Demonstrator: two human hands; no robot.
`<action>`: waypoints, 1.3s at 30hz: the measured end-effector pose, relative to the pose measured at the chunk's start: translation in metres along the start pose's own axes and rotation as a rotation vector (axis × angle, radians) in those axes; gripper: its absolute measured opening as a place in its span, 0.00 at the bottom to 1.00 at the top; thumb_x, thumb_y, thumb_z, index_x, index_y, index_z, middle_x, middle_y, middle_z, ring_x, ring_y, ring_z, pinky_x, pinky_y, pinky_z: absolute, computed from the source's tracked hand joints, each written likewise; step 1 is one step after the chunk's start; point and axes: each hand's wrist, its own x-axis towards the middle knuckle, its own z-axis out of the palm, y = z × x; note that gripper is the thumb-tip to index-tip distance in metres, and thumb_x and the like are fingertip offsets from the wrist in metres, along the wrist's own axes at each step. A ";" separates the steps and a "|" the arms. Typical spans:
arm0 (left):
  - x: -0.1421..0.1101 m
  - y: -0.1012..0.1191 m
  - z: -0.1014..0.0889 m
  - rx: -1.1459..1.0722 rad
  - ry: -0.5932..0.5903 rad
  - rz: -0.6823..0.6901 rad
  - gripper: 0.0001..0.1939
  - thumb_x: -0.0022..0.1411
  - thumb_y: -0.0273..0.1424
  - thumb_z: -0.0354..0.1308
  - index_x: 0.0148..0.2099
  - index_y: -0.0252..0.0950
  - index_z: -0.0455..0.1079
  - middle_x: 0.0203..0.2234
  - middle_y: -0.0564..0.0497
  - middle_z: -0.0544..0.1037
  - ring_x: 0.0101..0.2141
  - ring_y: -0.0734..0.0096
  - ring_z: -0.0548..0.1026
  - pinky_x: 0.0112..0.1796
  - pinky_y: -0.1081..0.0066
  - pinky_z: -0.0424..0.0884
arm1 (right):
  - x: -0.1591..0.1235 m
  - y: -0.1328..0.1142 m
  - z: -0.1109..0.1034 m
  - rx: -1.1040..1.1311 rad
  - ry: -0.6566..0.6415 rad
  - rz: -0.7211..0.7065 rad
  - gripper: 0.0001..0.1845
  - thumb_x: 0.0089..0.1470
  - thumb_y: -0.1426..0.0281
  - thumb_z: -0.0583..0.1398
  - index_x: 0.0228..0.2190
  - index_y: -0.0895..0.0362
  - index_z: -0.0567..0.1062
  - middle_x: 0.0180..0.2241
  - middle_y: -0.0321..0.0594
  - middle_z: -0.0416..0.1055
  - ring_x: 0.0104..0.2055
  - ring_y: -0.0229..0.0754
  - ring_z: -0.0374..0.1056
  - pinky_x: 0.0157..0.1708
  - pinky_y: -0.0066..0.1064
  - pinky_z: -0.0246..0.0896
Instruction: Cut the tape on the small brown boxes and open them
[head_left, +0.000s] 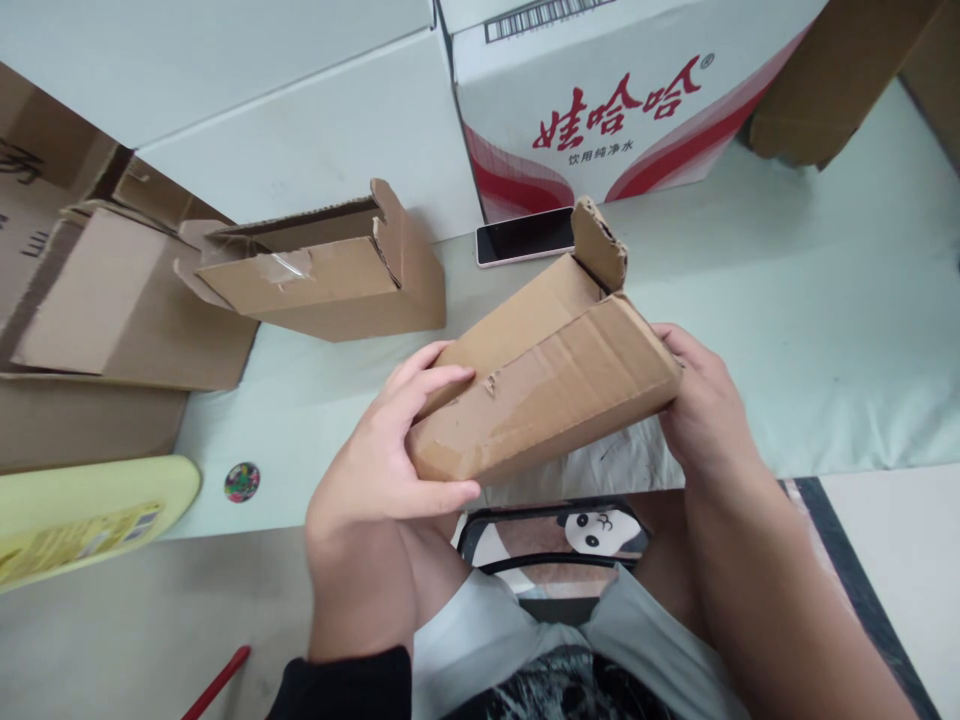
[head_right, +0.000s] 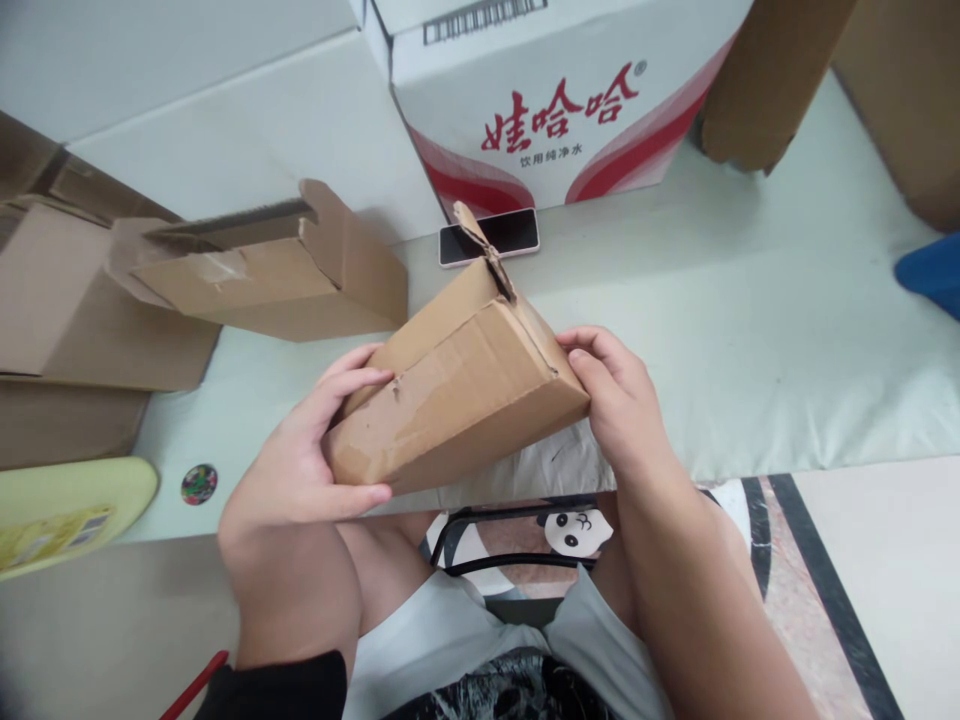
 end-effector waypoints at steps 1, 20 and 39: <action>0.000 0.000 0.000 -0.003 0.003 0.005 0.47 0.51 0.54 0.73 0.67 0.43 0.64 0.72 0.33 0.60 0.71 0.34 0.62 0.66 0.38 0.63 | 0.000 -0.001 0.000 0.033 0.005 0.021 0.13 0.54 0.62 0.59 0.38 0.52 0.79 0.39 0.37 0.78 0.41 0.45 0.69 0.43 0.38 0.58; 0.000 -0.005 0.001 0.009 0.028 0.116 0.46 0.54 0.55 0.72 0.68 0.43 0.64 0.71 0.33 0.61 0.70 0.35 0.63 0.65 0.40 0.66 | 0.000 -0.006 0.002 0.115 0.067 0.098 0.14 0.47 0.59 0.62 0.35 0.51 0.82 0.35 0.33 0.78 0.40 0.44 0.68 0.42 0.36 0.55; 0.001 -0.005 0.001 -0.027 0.039 0.115 0.47 0.52 0.54 0.73 0.69 0.45 0.65 0.71 0.35 0.61 0.69 0.33 0.64 0.65 0.38 0.65 | -0.002 -0.006 0.003 0.051 0.093 0.074 0.13 0.49 0.61 0.61 0.35 0.52 0.82 0.35 0.33 0.79 0.40 0.43 0.70 0.41 0.36 0.55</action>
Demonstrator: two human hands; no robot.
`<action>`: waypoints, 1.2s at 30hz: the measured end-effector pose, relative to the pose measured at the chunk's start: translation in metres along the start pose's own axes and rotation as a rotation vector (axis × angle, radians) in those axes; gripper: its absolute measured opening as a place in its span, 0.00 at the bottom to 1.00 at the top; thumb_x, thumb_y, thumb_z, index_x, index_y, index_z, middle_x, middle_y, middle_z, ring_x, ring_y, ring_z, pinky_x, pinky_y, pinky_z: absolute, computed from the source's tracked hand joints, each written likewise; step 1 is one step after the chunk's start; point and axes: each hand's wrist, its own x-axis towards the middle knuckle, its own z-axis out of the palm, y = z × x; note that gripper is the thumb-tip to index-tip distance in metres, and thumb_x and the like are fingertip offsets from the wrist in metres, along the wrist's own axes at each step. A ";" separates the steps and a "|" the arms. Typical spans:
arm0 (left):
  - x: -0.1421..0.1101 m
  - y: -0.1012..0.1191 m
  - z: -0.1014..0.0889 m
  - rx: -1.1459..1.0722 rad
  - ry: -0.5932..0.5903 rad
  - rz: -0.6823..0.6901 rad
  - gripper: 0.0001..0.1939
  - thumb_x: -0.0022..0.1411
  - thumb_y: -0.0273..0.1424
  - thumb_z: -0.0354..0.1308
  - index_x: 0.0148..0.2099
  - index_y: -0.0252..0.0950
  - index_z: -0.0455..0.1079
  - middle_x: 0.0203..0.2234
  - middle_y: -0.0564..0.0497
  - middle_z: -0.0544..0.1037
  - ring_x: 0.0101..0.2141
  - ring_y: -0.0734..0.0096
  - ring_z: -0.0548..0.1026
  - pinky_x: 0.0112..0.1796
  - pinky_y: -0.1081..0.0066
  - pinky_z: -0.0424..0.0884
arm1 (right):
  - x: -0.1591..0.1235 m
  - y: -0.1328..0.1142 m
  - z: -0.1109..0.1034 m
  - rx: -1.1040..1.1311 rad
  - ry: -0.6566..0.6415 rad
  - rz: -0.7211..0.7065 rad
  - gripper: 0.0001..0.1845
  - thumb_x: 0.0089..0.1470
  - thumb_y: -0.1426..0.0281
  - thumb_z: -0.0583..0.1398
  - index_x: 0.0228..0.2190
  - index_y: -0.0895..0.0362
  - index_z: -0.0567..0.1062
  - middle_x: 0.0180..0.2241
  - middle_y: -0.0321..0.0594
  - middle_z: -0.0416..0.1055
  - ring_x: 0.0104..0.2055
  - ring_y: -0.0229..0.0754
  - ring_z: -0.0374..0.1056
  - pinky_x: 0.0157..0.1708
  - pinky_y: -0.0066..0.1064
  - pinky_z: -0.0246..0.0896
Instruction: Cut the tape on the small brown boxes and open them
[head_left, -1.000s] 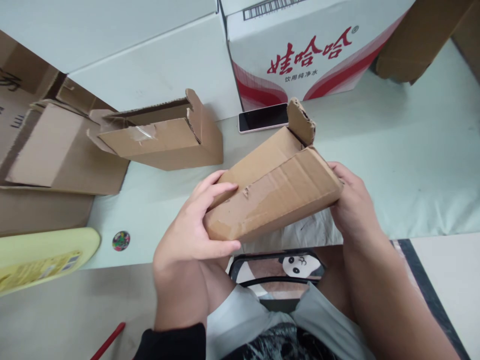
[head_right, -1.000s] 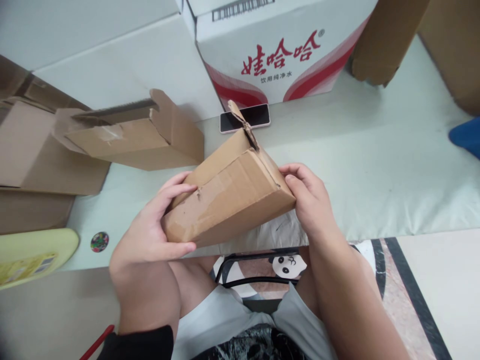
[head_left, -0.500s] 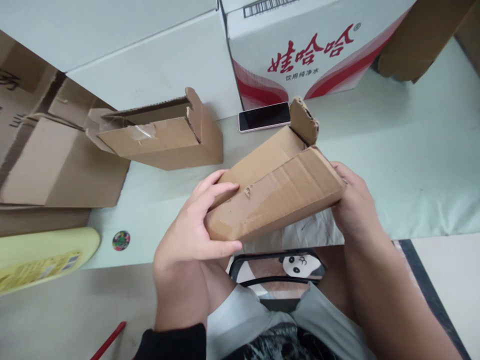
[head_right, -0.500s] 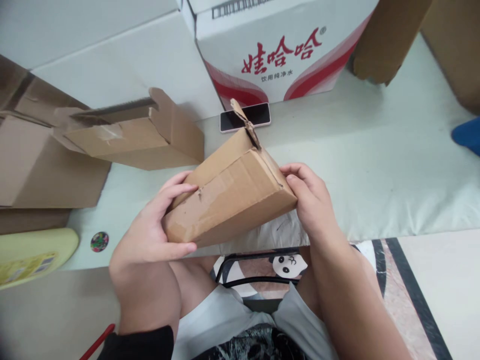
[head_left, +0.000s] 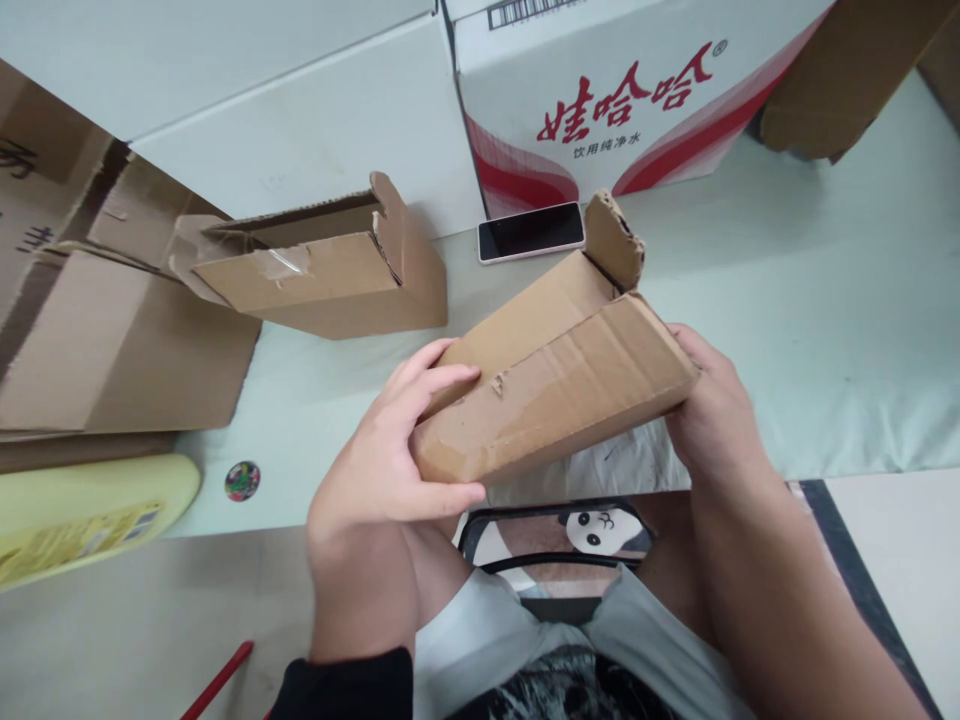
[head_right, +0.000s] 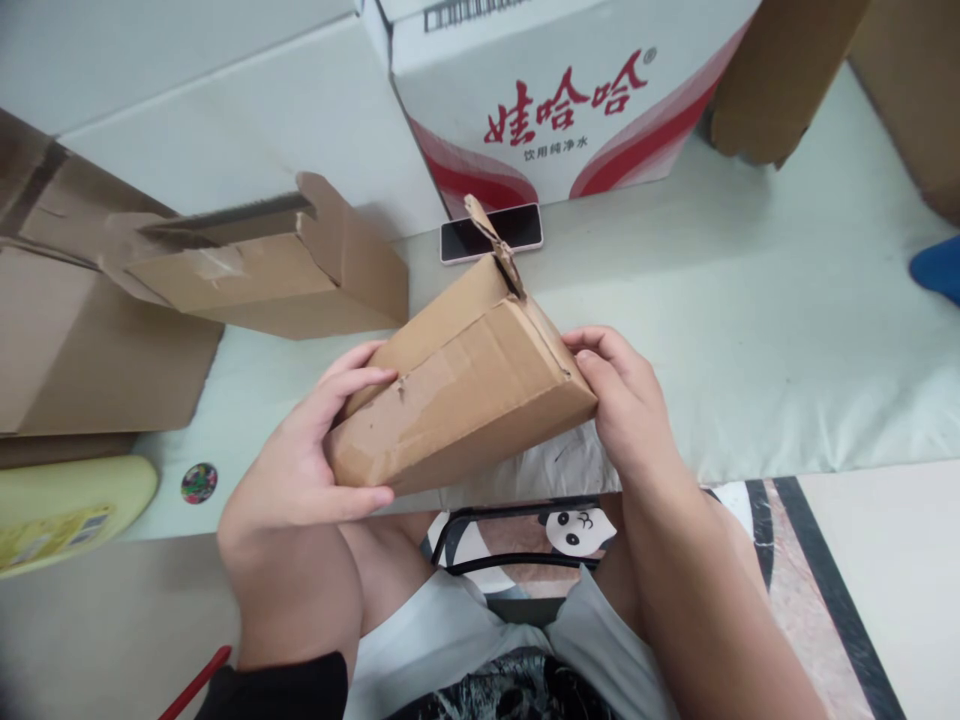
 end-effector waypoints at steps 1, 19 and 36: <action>0.000 0.000 0.000 0.000 0.000 0.004 0.46 0.52 0.54 0.73 0.69 0.45 0.65 0.71 0.35 0.62 0.69 0.34 0.64 0.65 0.39 0.65 | 0.000 0.000 0.000 -0.003 0.002 0.000 0.13 0.49 0.61 0.61 0.35 0.52 0.82 0.35 0.33 0.80 0.39 0.43 0.70 0.40 0.36 0.55; -0.002 -0.001 0.001 0.014 -0.012 0.004 0.46 0.54 0.55 0.72 0.69 0.46 0.63 0.72 0.35 0.60 0.70 0.35 0.62 0.65 0.38 0.64 | 0.001 0.003 0.001 -0.003 0.005 -0.016 0.13 0.49 0.60 0.62 0.35 0.50 0.83 0.35 0.32 0.79 0.39 0.44 0.70 0.41 0.36 0.57; 0.001 -0.005 0.005 -0.104 0.143 0.003 0.42 0.45 0.49 0.77 0.60 0.42 0.72 0.65 0.35 0.69 0.66 0.36 0.68 0.63 0.40 0.68 | -0.001 0.004 -0.006 0.021 -0.074 -0.061 0.16 0.62 0.59 0.56 0.45 0.50 0.79 0.50 0.42 0.80 0.54 0.50 0.74 0.52 0.43 0.64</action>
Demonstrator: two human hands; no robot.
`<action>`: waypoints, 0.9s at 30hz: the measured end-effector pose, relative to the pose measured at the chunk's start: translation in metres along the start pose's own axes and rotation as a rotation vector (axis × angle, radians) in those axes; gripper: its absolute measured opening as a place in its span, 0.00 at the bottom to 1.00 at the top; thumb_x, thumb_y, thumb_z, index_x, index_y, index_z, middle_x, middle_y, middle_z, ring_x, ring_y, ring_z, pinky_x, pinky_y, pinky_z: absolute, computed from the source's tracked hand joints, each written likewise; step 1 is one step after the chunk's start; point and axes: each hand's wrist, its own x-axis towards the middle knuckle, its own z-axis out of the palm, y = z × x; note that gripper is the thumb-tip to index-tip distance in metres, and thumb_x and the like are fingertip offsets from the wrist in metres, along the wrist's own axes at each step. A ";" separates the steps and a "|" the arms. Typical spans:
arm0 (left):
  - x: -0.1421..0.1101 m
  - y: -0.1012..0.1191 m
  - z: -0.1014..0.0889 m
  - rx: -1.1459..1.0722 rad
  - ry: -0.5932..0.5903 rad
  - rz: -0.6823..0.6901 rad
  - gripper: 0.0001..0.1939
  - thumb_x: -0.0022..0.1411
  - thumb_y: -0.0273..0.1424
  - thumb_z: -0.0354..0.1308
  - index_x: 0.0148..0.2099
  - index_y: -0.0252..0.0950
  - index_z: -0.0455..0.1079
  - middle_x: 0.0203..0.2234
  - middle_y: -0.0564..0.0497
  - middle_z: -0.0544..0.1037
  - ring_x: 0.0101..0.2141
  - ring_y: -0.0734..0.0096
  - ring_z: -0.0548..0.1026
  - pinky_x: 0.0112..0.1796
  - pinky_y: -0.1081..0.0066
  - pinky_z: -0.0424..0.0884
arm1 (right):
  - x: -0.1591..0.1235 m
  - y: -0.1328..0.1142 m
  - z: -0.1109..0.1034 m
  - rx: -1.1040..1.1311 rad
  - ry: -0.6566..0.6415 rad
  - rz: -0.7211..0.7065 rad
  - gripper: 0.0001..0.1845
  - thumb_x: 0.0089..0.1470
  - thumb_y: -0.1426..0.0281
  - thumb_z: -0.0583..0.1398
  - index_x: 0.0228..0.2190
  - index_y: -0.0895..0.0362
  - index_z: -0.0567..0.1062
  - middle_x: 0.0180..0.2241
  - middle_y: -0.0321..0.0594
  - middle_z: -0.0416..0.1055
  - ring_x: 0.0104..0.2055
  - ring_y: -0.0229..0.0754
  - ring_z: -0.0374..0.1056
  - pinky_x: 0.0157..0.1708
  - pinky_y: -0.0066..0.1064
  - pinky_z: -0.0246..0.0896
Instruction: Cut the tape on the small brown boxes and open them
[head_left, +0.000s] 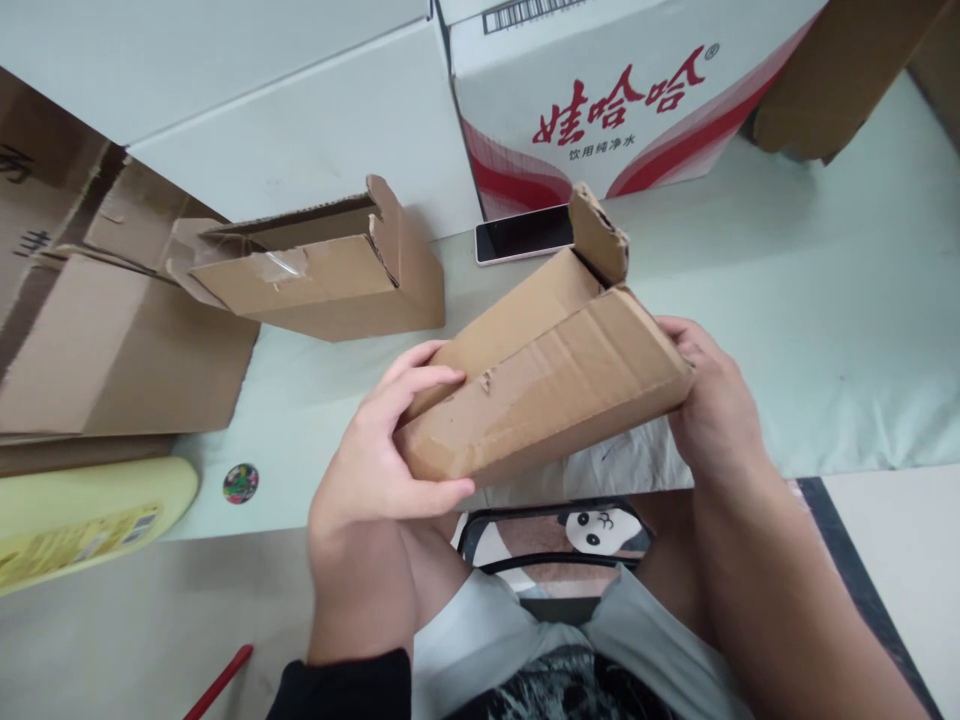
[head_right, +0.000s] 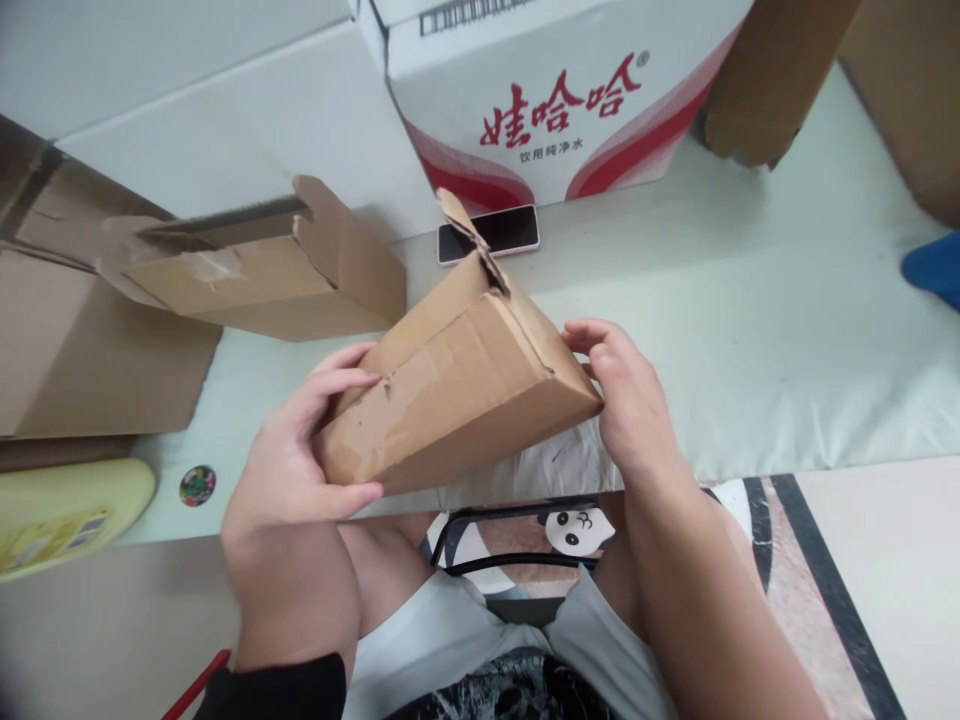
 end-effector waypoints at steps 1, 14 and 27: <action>0.000 -0.002 0.000 -0.023 0.019 -0.012 0.42 0.45 0.50 0.77 0.60 0.42 0.72 0.65 0.35 0.69 0.67 0.36 0.68 0.63 0.40 0.67 | 0.001 0.001 0.000 0.022 -0.012 -0.017 0.18 0.64 0.57 0.54 0.47 0.50 0.77 0.53 0.44 0.78 0.56 0.51 0.73 0.54 0.44 0.65; 0.010 -0.019 0.028 -0.679 0.411 -0.366 0.29 0.57 0.57 0.61 0.54 0.47 0.73 0.50 0.49 0.82 0.57 0.48 0.78 0.55 0.53 0.78 | -0.005 0.011 0.003 0.155 -0.512 -0.326 0.33 0.61 0.46 0.63 0.64 0.39 0.67 0.70 0.41 0.64 0.68 0.55 0.67 0.63 0.52 0.68; 0.027 -0.037 0.046 -0.853 0.400 -0.524 0.30 0.59 0.61 0.56 0.52 0.46 0.73 0.53 0.46 0.82 0.61 0.46 0.75 0.51 0.50 0.79 | -0.002 0.001 0.014 -0.093 -0.454 -0.536 0.35 0.57 0.53 0.69 0.62 0.44 0.68 0.68 0.49 0.61 0.71 0.56 0.60 0.68 0.55 0.63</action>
